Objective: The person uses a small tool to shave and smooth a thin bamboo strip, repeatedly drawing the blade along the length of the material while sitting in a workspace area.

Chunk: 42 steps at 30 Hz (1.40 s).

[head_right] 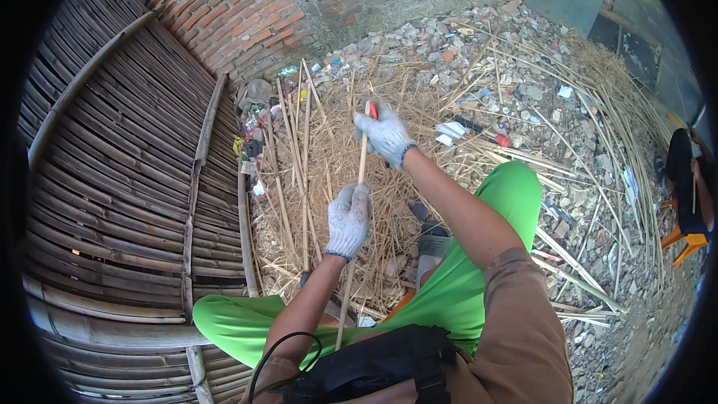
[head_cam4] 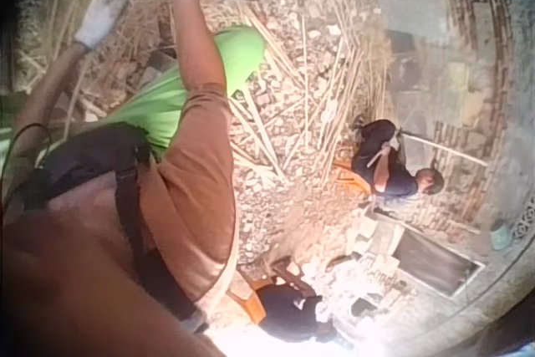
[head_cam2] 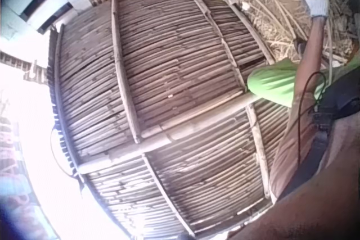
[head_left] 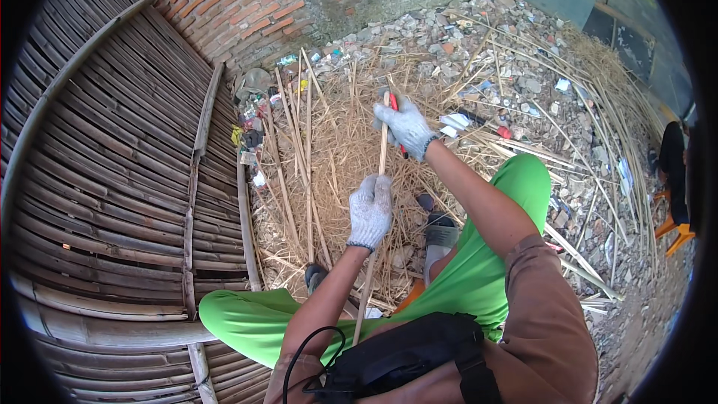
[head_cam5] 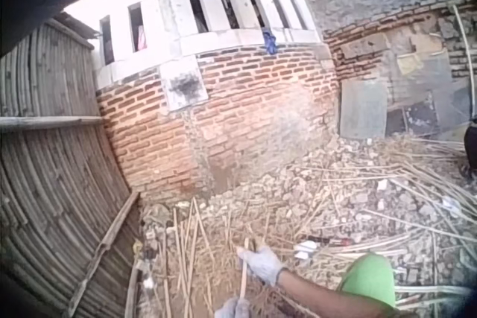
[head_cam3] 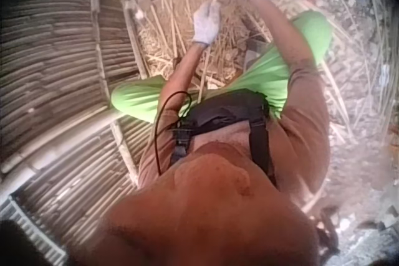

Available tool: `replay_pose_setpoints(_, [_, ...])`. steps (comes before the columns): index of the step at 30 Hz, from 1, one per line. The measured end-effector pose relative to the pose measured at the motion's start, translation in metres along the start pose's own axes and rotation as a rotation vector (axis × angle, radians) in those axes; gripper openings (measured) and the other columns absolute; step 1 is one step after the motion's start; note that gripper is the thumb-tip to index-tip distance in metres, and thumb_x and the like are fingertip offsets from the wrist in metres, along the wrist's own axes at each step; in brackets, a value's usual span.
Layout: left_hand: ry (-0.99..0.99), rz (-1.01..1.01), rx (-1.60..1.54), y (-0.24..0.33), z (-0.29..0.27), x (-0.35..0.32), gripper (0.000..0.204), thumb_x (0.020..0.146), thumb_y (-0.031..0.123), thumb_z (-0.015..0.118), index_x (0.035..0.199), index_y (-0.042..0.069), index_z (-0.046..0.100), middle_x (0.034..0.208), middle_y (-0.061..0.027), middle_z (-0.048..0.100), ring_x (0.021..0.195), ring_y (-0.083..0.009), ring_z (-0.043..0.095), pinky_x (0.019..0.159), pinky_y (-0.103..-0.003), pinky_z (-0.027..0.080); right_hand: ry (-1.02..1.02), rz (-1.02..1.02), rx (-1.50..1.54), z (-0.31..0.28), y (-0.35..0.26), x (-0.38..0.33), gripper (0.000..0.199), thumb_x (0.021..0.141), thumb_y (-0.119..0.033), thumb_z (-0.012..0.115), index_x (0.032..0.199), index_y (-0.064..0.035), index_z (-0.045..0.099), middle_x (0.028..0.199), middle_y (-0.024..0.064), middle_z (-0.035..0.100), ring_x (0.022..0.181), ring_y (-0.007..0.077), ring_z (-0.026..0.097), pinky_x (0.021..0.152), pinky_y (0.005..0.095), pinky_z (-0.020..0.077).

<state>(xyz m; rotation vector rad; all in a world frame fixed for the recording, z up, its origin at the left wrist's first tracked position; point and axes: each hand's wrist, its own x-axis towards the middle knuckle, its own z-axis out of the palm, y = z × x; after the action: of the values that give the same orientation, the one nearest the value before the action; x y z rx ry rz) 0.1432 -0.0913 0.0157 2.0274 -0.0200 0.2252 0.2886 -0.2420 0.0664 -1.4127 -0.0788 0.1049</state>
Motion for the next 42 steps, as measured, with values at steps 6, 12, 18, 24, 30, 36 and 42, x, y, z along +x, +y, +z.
replay_pose_setpoints(6, [-0.122, -0.081, -0.066, -0.004, -0.011, -0.015, 0.041, 0.112, 0.042, 0.06, 0.118, 0.002, 0.069, 0.07, -0.0023, 0.061, 0.061, -0.01, 0.057, 0.056, -0.03, 0.047, 0.059, -0.002, -0.114, -0.003, 0.021, 0.005, 0.036, 0.105, -0.027, 0.069, 0.129, -0.0014, 0.06, 0.086, 0.0086, 0.074, 0.065, 0.0161, 0.065, 0.059, 0.0341, 0.0531])
replay_pose_setpoints(12, [-0.42, -0.202, 0.167, 0.005, -0.047, -0.086, 0.038, 0.114, 0.041, 0.055, 0.112, 0.003, 0.062, 0.073, -0.0165, 0.063, 0.068, -0.0303, 0.068, 0.061, -0.044, 0.051, 0.227, -0.058, -0.048, -0.033, 0.037, 0.029, 0.021, 0.106, -0.018, 0.063, 0.12, -0.0019, 0.062, 0.083, 0.0082, 0.07, 0.07, 0.0172, 0.067, 0.065, 0.0343, 0.0551])
replay_pose_setpoints(18, [-0.322, -0.127, 0.015, -0.007, -0.061, -0.15, 0.04, 0.114, 0.041, 0.056, 0.118, 0.002, 0.064, 0.073, -0.0144, 0.061, 0.064, -0.0282, 0.065, 0.061, -0.045, 0.052, 0.415, -0.026, 0.164, -0.044, 0.062, 0.054, 0.016, 0.104, -0.019, 0.064, 0.11, -0.0047, 0.064, 0.079, 0.0062, 0.067, 0.062, 0.0178, 0.064, 0.056, 0.0379, 0.0529])
replay_pose_setpoints(24, [-0.268, -0.055, 0.294, -0.016, -0.033, -0.154, 0.036, 0.114, 0.036, 0.056, 0.108, 0.001, 0.062, 0.074, -0.029, 0.062, 0.072, -0.05, 0.068, 0.062, -0.054, 0.051, 0.659, -0.114, -0.689, -0.036, 0.055, 0.052, 0.032, 0.101, -0.033, 0.066, 0.101, -0.0012, 0.068, 0.088, 0.0266, 0.074, 0.08, 0.0453, 0.074, 0.074, 0.0513, 0.0569])
replay_pose_setpoints(30, [-0.294, -0.098, 0.336, -0.023, -0.036, -0.154, 0.033, 0.113, 0.035, 0.055, 0.114, 0.002, 0.058, 0.072, -0.0307, 0.064, 0.069, -0.0528, 0.068, 0.06, -0.059, 0.053, 0.507, -0.184, -0.616, -0.013, 0.024, 0.031, 0.038, 0.101, -0.037, 0.062, 0.102, -0.0007, 0.072, 0.095, 0.0315, 0.073, 0.094, 0.049, 0.074, 0.085, 0.0546, 0.0574])
replay_pose_setpoints(36, [-0.292, 0.059, 0.382, -0.016, -0.06, -0.182, 0.039, 0.112, 0.033, 0.057, 0.136, 0.002, 0.057, 0.091, -0.03, 0.072, 0.087, -0.05, 0.072, 0.071, -0.058, 0.057, 0.683, -0.049, -0.757, -0.068, 0.037, 0.058, 0.043, 0.1, -0.039, 0.058, 0.107, -0.0009, 0.076, 0.104, 0.0303, 0.077, 0.104, 0.0469, 0.076, 0.094, 0.054, 0.0592])
replay_pose_setpoints(42, [-0.411, -0.502, -0.189, -0.001, -0.08, -0.16, 0.042, 0.114, 0.041, 0.059, 0.131, 0.004, 0.065, 0.073, -0.0011, 0.058, 0.059, -0.0121, 0.056, 0.054, -0.028, 0.046, 0.272, 0.054, -0.523, -0.067, 0.052, 0.043, 0.058, 0.102, -0.058, 0.06, 0.103, -0.0021, 0.076, 0.093, 0.0229, 0.078, 0.084, 0.0364, 0.077, 0.079, 0.0476, 0.0607])
